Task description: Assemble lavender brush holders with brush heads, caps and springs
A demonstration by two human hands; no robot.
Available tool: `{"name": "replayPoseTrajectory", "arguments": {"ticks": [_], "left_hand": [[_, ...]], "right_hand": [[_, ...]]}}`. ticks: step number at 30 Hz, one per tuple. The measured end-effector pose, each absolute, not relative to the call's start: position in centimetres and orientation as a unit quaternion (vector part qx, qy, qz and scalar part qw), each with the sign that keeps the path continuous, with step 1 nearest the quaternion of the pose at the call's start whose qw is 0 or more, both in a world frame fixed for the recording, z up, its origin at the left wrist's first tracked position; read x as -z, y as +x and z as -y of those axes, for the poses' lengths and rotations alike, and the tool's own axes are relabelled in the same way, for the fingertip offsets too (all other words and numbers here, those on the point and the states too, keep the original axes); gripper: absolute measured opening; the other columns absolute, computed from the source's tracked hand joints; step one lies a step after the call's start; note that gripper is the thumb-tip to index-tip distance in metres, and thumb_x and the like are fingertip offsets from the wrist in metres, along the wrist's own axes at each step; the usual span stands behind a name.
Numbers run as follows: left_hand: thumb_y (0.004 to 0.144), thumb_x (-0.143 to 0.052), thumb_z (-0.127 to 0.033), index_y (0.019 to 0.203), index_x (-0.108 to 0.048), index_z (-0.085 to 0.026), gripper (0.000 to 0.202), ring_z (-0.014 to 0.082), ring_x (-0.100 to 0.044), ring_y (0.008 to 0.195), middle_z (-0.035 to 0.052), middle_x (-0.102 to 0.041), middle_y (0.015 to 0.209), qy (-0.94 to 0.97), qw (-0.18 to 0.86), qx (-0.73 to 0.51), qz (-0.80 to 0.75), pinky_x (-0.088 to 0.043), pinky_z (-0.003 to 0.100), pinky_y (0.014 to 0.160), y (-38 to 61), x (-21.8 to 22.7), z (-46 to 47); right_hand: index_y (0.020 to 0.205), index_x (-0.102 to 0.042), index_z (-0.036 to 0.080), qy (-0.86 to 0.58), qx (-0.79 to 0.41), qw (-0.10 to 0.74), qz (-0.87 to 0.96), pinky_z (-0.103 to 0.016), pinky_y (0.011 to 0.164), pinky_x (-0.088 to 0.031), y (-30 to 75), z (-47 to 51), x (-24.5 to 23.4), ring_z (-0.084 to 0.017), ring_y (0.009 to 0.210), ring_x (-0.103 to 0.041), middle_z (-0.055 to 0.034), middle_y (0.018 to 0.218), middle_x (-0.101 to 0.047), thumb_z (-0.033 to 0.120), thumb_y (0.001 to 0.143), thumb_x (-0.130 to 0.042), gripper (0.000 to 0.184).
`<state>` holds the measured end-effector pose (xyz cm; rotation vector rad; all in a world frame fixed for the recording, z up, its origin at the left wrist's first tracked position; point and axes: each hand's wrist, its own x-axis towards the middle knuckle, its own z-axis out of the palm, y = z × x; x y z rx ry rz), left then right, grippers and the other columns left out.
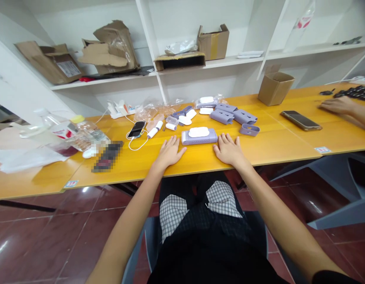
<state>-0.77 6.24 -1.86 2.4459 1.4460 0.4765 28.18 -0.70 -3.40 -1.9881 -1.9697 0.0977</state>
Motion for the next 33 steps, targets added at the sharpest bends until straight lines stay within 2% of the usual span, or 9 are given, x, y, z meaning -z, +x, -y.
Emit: {"name": "replayPoseTrajectory", "arguments": {"ticks": [4, 8, 14, 18, 25, 29, 31, 33], "left_hand": [[0.105, -0.045, -0.056, 0.164, -0.042, -0.011, 0.074, 0.0390, -0.024, 0.167, 0.0224, -0.032, 0.175, 0.845, 0.100, -0.123, -0.510, -0.012, 0.060, 0.135, -1.6, 1.7, -4.1], [0.105, -0.047, -0.057, 0.164, -0.044, -0.017, 0.072, 0.0368, -0.026, 0.166, 0.0182, -0.034, 0.175, 0.843, 0.100, -0.129, -0.512, -0.014, 0.059, 0.135, -2.0, 1.5, -3.4], [0.103, -0.049, -0.058, 0.162, -0.050, -0.018, 0.070, 0.0360, -0.030, 0.165, 0.0159, -0.039, 0.174, 0.840, 0.106, -0.144, -0.513, -0.017, 0.059, 0.136, -2.4, 1.5, -2.9], [0.105, -0.044, -0.057, 0.164, -0.047, -0.018, 0.070, 0.0361, -0.027, 0.166, 0.0146, -0.035, 0.175, 0.845, 0.098, -0.119, -0.511, -0.015, 0.061, 0.135, -2.4, 1.4, -2.6], [0.108, -0.037, -0.056, 0.167, -0.041, -0.021, 0.069, 0.0371, -0.020, 0.168, 0.0122, -0.028, 0.178, 0.852, 0.101, -0.097, -0.505, -0.010, 0.065, 0.135, -2.3, 1.3, -2.5], [0.109, -0.034, -0.055, 0.169, -0.037, -0.021, 0.069, 0.0370, -0.018, 0.168, 0.0111, -0.025, 0.179, 0.854, 0.091, -0.076, -0.507, -0.010, 0.066, 0.135, -2.1, 1.1, -2.4], [0.110, -0.032, -0.054, 0.170, -0.036, -0.020, 0.069, 0.0364, -0.018, 0.169, 0.0107, -0.024, 0.179, 0.854, 0.083, -0.063, -0.510, -0.011, 0.066, 0.135, -2.0, 0.8, -2.2], [0.110, -0.030, -0.054, 0.170, -0.034, -0.019, 0.070, 0.0345, -0.017, 0.169, 0.0097, -0.023, 0.180, 0.852, 0.071, -0.047, -0.517, -0.012, 0.064, 0.135, -1.8, 0.6, -2.0]], "right_hand": [[0.166, -0.041, 0.009, -0.677, -0.070, 0.138, 0.720, -0.075, 0.131, -0.009, 28.6, 0.7, 3.2, -0.042, 0.167, -0.023, -0.0225, 0.176, -0.032, 0.052, 0.107, -0.033, 0.073], [0.167, -0.038, 0.006, -0.667, -0.064, 0.120, 0.732, -0.071, 0.133, -0.010, 28.9, 0.7, 3.3, -0.040, 0.167, -0.021, -0.0232, 0.177, -0.028, 0.052, 0.108, -0.029, 0.075], [0.166, -0.040, 0.011, -0.665, -0.054, 0.130, 0.734, -0.069, 0.133, -0.014, 28.8, 0.8, 3.4, -0.038, 0.167, -0.024, -0.0212, 0.175, -0.034, 0.051, 0.108, -0.032, 0.071], [0.166, -0.039, 0.006, -0.667, -0.056, 0.111, 0.735, -0.069, 0.133, -0.014, 28.7, 0.9, 3.0, -0.038, 0.167, -0.023, -0.0229, 0.176, -0.030, 0.050, 0.109, -0.029, 0.073], [0.165, -0.041, 0.006, -0.669, -0.050, 0.107, 0.734, -0.068, 0.133, -0.016, 28.6, 1.0, 2.9, -0.038, 0.167, -0.024, -0.0238, 0.176, -0.031, 0.049, 0.109, -0.029, 0.071], [0.170, -0.027, 0.006, -0.669, -0.048, 0.153, 0.726, -0.068, 0.132, -0.021, 28.4, 1.5, 2.5, -0.039, 0.165, -0.029, -0.0254, 0.175, -0.032, 0.046, 0.107, -0.038, 0.076], [0.174, -0.017, 0.011, -0.655, -0.041, 0.200, 0.728, -0.067, 0.131, -0.026, 28.3, 1.9, 2.2, -0.039, 0.165, -0.030, -0.0227, 0.178, -0.026, 0.044, 0.104, -0.044, 0.082], [0.175, -0.015, 0.018, -0.632, -0.034, 0.242, 0.736, -0.065, 0.130, -0.031, 28.3, 2.2, 2.2, -0.039, 0.165, -0.028, -0.0180, 0.181, -0.021, 0.043, 0.102, -0.050, 0.085]]}}
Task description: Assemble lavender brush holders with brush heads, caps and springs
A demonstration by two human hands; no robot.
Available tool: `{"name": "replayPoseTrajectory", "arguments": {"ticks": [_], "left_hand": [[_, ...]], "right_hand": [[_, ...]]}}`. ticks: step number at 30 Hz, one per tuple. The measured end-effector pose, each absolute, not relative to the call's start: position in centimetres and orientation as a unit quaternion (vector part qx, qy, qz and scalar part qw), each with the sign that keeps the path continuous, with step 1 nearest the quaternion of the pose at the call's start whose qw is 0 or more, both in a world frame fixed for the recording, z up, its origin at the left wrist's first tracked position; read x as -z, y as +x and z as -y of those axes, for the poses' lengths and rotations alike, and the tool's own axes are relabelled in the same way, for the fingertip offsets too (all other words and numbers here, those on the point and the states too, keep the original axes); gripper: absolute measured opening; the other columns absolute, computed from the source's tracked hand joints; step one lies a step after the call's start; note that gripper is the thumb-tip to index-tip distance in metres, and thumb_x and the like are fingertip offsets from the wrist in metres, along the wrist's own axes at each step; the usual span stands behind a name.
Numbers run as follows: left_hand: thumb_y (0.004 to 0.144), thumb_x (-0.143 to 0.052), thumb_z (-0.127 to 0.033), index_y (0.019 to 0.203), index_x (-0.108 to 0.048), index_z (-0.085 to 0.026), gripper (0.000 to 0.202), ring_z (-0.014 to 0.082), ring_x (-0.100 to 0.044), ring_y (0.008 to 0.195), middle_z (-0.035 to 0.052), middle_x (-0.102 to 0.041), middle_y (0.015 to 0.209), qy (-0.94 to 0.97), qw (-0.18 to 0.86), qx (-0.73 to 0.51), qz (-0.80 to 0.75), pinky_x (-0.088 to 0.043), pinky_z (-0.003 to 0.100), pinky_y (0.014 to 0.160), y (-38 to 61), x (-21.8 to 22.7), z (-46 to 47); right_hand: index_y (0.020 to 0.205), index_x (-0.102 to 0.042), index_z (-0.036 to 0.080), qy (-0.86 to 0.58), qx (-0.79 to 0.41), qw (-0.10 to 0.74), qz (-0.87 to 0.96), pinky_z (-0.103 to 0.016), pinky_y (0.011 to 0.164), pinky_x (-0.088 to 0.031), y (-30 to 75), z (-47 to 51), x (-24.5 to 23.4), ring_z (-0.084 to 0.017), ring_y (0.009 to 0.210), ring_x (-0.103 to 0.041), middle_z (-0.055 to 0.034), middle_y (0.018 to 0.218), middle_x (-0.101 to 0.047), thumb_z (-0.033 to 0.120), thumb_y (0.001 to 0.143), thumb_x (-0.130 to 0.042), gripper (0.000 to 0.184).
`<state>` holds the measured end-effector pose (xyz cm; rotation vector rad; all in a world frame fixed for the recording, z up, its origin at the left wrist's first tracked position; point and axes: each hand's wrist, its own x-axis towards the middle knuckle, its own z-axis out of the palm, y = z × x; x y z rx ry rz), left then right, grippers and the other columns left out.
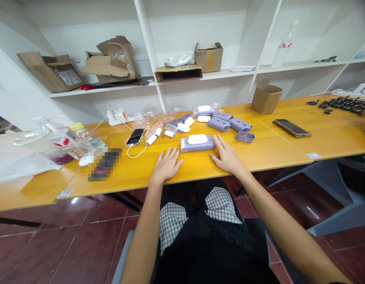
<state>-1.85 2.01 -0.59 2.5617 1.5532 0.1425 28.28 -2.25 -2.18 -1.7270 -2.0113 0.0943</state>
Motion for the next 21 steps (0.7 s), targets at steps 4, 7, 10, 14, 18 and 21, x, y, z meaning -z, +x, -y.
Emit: {"name": "replayPoseTrajectory", "arguments": {"ticks": [4, 7, 10, 14, 18, 21], "left_hand": [[0.111, -0.025, -0.054, 0.172, -0.030, -0.018, 0.071, 0.0314, -0.016, 0.170, 0.0066, -0.021, 0.180, 0.851, 0.044, -0.018, -0.524, -0.014, 0.062, 0.137, -1.7, 0.3, -1.8], [0.111, -0.024, -0.055, 0.172, -0.030, -0.019, 0.071, 0.0308, -0.016, 0.170, 0.0065, -0.022, 0.180, 0.851, 0.038, -0.014, -0.523, -0.014, 0.060, 0.137, -1.8, 0.3, -1.7], [0.111, -0.024, -0.055, 0.172, -0.030, -0.018, 0.071, 0.0305, -0.017, 0.169, 0.0070, -0.022, 0.180, 0.849, 0.039, -0.014, -0.527, -0.014, 0.060, 0.137, -1.8, 0.3, -1.7], [0.111, -0.025, -0.055, 0.172, -0.030, -0.018, 0.071, 0.0300, -0.017, 0.169, 0.0066, -0.022, 0.180, 0.845, 0.044, -0.013, -0.532, -0.013, 0.059, 0.137, -1.7, 0.2, -1.6], [0.111, -0.026, -0.055, 0.171, -0.031, -0.019, 0.070, 0.0301, -0.018, 0.169, 0.0072, -0.023, 0.180, 0.846, 0.044, -0.016, -0.532, -0.014, 0.058, 0.137, -1.7, 0.3, -1.6], [0.111, -0.026, -0.055, 0.171, -0.032, -0.020, 0.070, 0.0298, -0.017, 0.169, 0.0065, -0.024, 0.180, 0.846, 0.044, -0.015, -0.531, -0.014, 0.058, 0.137, -1.8, 0.3, -1.6]], "right_hand": [[0.174, -0.022, 0.025, -0.606, -0.030, 0.282, 0.743, -0.063, 0.131, -0.033, 28.5, 2.0, 2.5, -0.042, 0.165, -0.027, -0.0141, 0.182, -0.021, 0.042, 0.098, -0.058, 0.085], [0.173, -0.025, 0.024, -0.588, -0.033, 0.279, 0.759, -0.063, 0.131, -0.032, 28.6, 0.8, 2.6, -0.043, 0.165, -0.026, -0.0161, 0.180, -0.023, 0.044, 0.097, -0.062, 0.086], [0.173, -0.025, 0.027, -0.536, -0.028, 0.265, 0.801, -0.061, 0.131, -0.033, 28.4, -1.1, 2.3, -0.040, 0.163, -0.031, -0.0150, 0.175, -0.036, 0.043, 0.098, -0.063, 0.085], [0.172, -0.030, 0.029, -0.488, 0.003, 0.231, 0.842, -0.060, 0.125, -0.040, 27.5, -3.6, 1.1, -0.040, 0.151, -0.045, -0.0130, 0.165, -0.051, 0.040, 0.099, -0.060, 0.079], [0.172, -0.031, 0.026, -0.492, 0.039, 0.147, 0.857, -0.059, 0.114, -0.045, 27.4, -6.0, -0.8, -0.044, 0.129, -0.058, -0.0155, 0.155, -0.062, 0.049, 0.093, -0.071, 0.092], [0.172, -0.030, 0.025, -0.501, 0.042, 0.070, 0.861, -0.057, 0.109, -0.047, 28.2, -7.6, -2.4, -0.046, 0.126, -0.061, -0.0178, 0.144, -0.069, 0.052, 0.087, -0.076, 0.100]]}}
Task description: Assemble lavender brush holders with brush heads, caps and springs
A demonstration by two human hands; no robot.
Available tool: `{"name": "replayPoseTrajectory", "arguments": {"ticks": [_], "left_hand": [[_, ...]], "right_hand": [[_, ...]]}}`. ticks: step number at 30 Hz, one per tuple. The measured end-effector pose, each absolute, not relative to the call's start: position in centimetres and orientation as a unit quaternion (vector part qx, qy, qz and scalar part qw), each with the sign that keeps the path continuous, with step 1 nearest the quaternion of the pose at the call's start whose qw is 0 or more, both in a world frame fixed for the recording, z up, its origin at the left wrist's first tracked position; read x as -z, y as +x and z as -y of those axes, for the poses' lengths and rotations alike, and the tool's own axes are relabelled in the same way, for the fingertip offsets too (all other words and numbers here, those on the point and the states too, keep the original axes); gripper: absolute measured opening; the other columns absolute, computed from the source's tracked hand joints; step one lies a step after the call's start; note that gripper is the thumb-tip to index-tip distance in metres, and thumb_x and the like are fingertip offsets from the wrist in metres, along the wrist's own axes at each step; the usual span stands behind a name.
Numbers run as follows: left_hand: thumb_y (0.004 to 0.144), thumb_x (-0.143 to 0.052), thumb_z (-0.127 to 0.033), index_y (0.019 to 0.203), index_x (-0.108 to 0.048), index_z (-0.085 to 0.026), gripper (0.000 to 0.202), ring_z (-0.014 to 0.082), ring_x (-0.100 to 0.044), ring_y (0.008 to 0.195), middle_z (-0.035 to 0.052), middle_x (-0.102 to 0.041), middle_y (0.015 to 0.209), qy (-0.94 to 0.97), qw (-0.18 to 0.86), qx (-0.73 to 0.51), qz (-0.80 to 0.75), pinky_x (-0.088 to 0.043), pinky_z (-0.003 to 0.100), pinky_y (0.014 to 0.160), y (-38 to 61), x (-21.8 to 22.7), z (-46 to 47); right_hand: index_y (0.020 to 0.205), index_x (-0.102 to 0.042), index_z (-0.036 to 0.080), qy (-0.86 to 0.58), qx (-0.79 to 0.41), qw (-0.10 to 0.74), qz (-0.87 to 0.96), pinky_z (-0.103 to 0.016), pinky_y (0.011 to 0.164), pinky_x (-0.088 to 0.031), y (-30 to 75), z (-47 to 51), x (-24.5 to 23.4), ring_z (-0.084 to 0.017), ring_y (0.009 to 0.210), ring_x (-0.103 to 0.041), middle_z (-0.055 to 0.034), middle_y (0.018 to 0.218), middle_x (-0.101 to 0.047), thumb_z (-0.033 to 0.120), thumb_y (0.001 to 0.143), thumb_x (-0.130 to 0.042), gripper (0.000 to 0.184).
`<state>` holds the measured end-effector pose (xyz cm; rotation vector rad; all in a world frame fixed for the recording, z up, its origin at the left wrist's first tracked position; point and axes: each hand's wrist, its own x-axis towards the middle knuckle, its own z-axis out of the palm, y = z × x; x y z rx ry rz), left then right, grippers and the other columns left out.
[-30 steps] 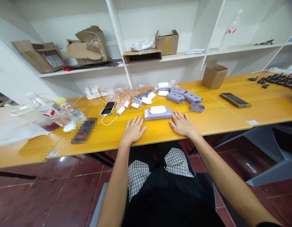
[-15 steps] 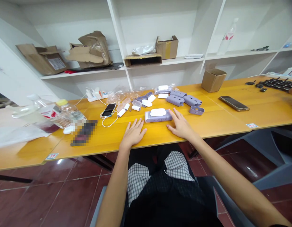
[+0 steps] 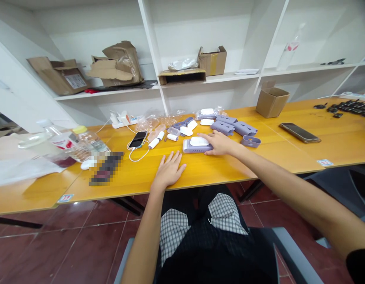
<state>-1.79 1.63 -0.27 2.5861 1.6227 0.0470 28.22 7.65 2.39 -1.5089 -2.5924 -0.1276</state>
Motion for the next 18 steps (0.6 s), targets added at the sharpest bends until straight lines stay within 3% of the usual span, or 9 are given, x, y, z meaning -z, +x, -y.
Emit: {"name": "replayPoseTrajectory", "arguments": {"ticks": [7, 11, 14, 18], "left_hand": [[0.111, -0.026, -0.055, 0.171, -0.032, -0.016, 0.072, 0.0293, -0.018, 0.169, 0.0058, -0.024, 0.180, 0.847, 0.046, -0.020, -0.529, -0.013, 0.059, 0.138, -1.9, 0.3, -1.7], [0.110, -0.027, -0.055, 0.171, -0.033, -0.019, 0.071, 0.0286, -0.018, 0.169, 0.0049, -0.024, 0.179, 0.845, 0.047, -0.024, -0.532, -0.014, 0.058, 0.138, -1.8, 0.2, -1.6], [0.110, -0.028, -0.055, 0.171, -0.034, -0.021, 0.069, 0.0288, -0.018, 0.169, 0.0046, -0.025, 0.179, 0.844, 0.049, -0.025, -0.533, -0.014, 0.057, 0.138, -1.8, 0.2, -1.6], [0.110, -0.028, -0.056, 0.170, -0.034, -0.023, 0.069, 0.0294, -0.019, 0.169, 0.0048, -0.024, 0.180, 0.844, 0.049, -0.025, -0.533, -0.014, 0.058, 0.138, -1.8, 0.2, -1.6]], "right_hand": [[0.167, -0.040, 0.023, -0.477, 0.021, -0.033, 0.878, -0.054, 0.099, -0.055, 31.2, -7.9, -4.7, -0.044, 0.120, -0.069, -0.0192, 0.137, -0.071, 0.054, 0.080, -0.081, 0.101], [0.171, -0.031, 0.025, -0.478, 0.018, -0.040, 0.877, -0.054, 0.090, -0.058, 32.2, -6.9, -4.6, -0.044, 0.110, -0.073, -0.0195, 0.134, -0.073, 0.062, 0.081, -0.078, 0.108], [0.174, -0.022, 0.027, -0.469, 0.021, -0.034, 0.882, -0.054, 0.090, -0.058, 32.8, -6.6, -4.3, -0.042, 0.106, -0.074, -0.0187, 0.136, -0.073, 0.057, 0.083, -0.079, 0.111], [0.174, -0.023, 0.034, -0.423, 0.083, -0.039, 0.901, -0.053, 0.092, -0.057, 33.6, -6.5, -4.1, -0.040, 0.108, -0.072, -0.0177, 0.149, -0.065, 0.043, 0.092, -0.070, 0.094]]}}
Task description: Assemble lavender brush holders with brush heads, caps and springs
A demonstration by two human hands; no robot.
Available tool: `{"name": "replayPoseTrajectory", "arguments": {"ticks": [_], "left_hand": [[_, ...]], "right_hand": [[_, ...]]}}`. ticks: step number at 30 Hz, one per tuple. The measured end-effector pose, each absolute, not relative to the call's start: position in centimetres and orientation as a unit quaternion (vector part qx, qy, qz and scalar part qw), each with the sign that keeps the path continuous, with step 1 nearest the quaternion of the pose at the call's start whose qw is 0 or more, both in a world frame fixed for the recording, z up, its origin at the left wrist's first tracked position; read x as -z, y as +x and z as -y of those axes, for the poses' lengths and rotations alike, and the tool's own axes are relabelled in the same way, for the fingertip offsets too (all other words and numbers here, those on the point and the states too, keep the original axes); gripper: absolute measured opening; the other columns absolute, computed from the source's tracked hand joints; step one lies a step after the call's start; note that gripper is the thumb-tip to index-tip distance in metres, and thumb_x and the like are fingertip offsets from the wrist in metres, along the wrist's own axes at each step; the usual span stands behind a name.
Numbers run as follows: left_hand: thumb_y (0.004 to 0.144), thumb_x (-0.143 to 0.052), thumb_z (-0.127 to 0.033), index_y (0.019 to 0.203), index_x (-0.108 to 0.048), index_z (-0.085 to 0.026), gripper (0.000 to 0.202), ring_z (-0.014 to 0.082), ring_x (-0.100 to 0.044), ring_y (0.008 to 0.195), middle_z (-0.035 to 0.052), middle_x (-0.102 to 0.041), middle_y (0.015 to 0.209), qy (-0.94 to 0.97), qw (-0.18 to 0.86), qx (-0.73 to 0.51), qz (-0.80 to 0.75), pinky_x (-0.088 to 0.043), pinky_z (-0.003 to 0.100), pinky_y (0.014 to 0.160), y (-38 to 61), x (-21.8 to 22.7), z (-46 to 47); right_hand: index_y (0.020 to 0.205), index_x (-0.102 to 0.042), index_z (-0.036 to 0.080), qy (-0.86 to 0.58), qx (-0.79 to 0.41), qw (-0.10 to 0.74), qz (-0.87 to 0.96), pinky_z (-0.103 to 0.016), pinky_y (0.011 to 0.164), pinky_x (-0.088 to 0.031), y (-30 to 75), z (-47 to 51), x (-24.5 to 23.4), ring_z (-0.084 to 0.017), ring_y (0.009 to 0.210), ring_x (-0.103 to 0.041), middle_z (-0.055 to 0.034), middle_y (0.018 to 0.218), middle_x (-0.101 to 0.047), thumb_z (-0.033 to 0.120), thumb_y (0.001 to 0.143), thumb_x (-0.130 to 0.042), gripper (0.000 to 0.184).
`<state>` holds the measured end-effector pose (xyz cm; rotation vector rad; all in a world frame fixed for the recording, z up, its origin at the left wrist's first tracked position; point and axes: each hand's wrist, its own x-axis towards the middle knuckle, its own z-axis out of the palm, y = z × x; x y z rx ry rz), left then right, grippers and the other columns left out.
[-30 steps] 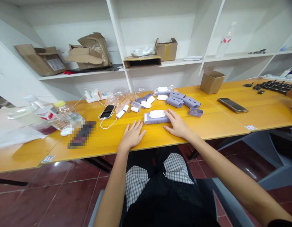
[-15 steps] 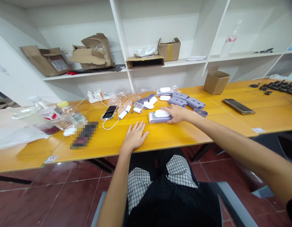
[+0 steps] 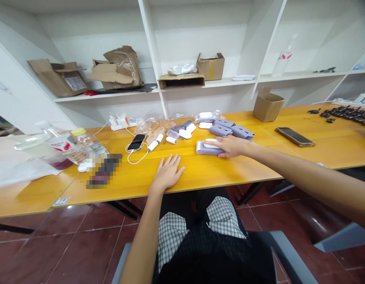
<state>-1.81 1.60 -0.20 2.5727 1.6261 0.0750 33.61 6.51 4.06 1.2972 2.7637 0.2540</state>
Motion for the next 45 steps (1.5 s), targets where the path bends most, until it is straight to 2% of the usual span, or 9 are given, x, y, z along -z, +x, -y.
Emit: {"name": "replayPoseTrajectory", "arguments": {"ticks": [9, 13, 18, 22, 27, 32, 37, 41, 45], "left_hand": [[0.110, -0.027, -0.055, 0.170, -0.033, -0.019, 0.070, 0.0295, -0.019, 0.169, 0.0055, -0.024, 0.180, 0.846, 0.045, -0.022, -0.531, -0.013, 0.059, 0.137, -1.9, 0.4, -1.7], [0.110, -0.027, -0.055, 0.170, -0.035, -0.021, 0.069, 0.0302, -0.020, 0.169, 0.0059, -0.025, 0.180, 0.848, 0.043, -0.030, -0.527, -0.014, 0.060, 0.137, -1.9, 0.6, -1.8], [0.110, -0.029, -0.055, 0.169, -0.036, -0.022, 0.068, 0.0305, -0.021, 0.169, 0.0065, -0.026, 0.179, 0.848, 0.046, -0.031, -0.527, -0.015, 0.059, 0.137, -1.8, 0.4, -1.7], [0.110, -0.029, -0.055, 0.170, -0.036, -0.022, 0.068, 0.0302, -0.021, 0.169, 0.0065, -0.026, 0.179, 0.847, 0.045, -0.028, -0.529, -0.015, 0.059, 0.137, -1.8, 0.3, -1.7], [0.111, -0.030, -0.054, 0.169, -0.036, -0.022, 0.067, 0.0298, -0.021, 0.169, 0.0063, -0.026, 0.179, 0.845, 0.043, -0.025, -0.532, -0.015, 0.058, 0.137, -1.8, 0.2, -1.5], [0.111, -0.031, -0.053, 0.169, -0.036, -0.022, 0.067, 0.0289, -0.020, 0.169, 0.0052, -0.027, 0.179, 0.845, 0.044, -0.025, -0.533, -0.015, 0.058, 0.138, -1.9, 0.1, -1.4], [0.111, -0.031, -0.054, 0.169, -0.036, -0.021, 0.067, 0.0288, -0.021, 0.169, 0.0046, -0.028, 0.178, 0.842, 0.038, -0.026, -0.537, -0.016, 0.058, 0.138, -2.1, 0.3, -1.5], [0.111, -0.032, -0.054, 0.169, -0.037, -0.023, 0.066, 0.0294, -0.024, 0.168, 0.0054, -0.031, 0.178, 0.845, 0.037, -0.027, -0.533, -0.018, 0.059, 0.137, -2.2, 0.5, -1.7], [0.111, -0.032, -0.055, 0.169, -0.036, -0.024, 0.066, 0.0294, -0.024, 0.168, 0.0053, -0.031, 0.178, 0.846, 0.038, -0.028, -0.532, -0.019, 0.059, 0.137, -2.2, 0.5, -1.8]], "right_hand": [[0.170, -0.029, 0.037, 0.425, -0.197, -0.010, -0.883, -0.058, 0.103, -0.047, 35.7, -7.5, -5.2, -0.042, 0.122, -0.059, -0.0160, 0.156, -0.056, 0.034, 0.098, -0.061, 0.079], [0.170, -0.031, 0.035, 0.482, -0.188, -0.040, -0.855, -0.062, 0.107, -0.043, 38.1, -8.9, -7.3, -0.046, 0.131, -0.052, -0.0165, 0.161, -0.049, 0.039, 0.097, -0.063, 0.079], [0.170, -0.030, 0.029, 0.609, -0.183, -0.111, -0.764, -0.070, 0.104, -0.040, 43.4, -11.5, -8.7, -0.048, 0.128, -0.052, -0.0220, 0.152, -0.053, 0.042, 0.092, -0.072, 0.089], [0.167, -0.036, 0.015, 0.713, -0.127, -0.155, -0.672, -0.059, 0.095, -0.042, 47.9, -13.2, -7.7, -0.046, 0.127, -0.049, -0.0355, 0.151, -0.046, 0.037, 0.094, -0.072, 0.085], [0.163, -0.041, 0.008, 0.792, -0.071, -0.176, -0.581, -0.056, 0.091, -0.039, 51.1, -15.1, -5.6, -0.042, 0.121, -0.053, -0.0386, 0.145, -0.050, 0.038, 0.090, -0.076, 0.086], [0.146, -0.056, 0.008, 0.810, -0.054, -0.172, -0.558, -0.052, 0.086, -0.042, 52.3, -17.8, -4.2, -0.038, 0.107, -0.062, -0.0351, 0.125, -0.063, 0.039, 0.080, -0.087, 0.079], [0.139, -0.061, 0.009, 0.832, -0.039, -0.192, -0.519, -0.049, 0.078, -0.044, 53.2, -20.3, -2.7, -0.035, 0.097, -0.064, -0.0334, 0.121, -0.065, 0.047, 0.068, -0.096, 0.087], [0.138, -0.062, 0.005, 0.835, -0.012, -0.200, -0.513, -0.044, 0.071, -0.043, 53.2, -22.5, -1.8, -0.029, 0.087, -0.060, -0.0320, 0.116, -0.067, 0.054, 0.072, -0.093, 0.088], [0.146, -0.060, 0.004, 0.812, 0.017, -0.189, -0.553, -0.041, 0.075, -0.043, 52.4, -24.4, -1.8, -0.026, 0.090, -0.058, -0.0297, 0.121, -0.070, 0.046, 0.075, -0.093, 0.089]]}}
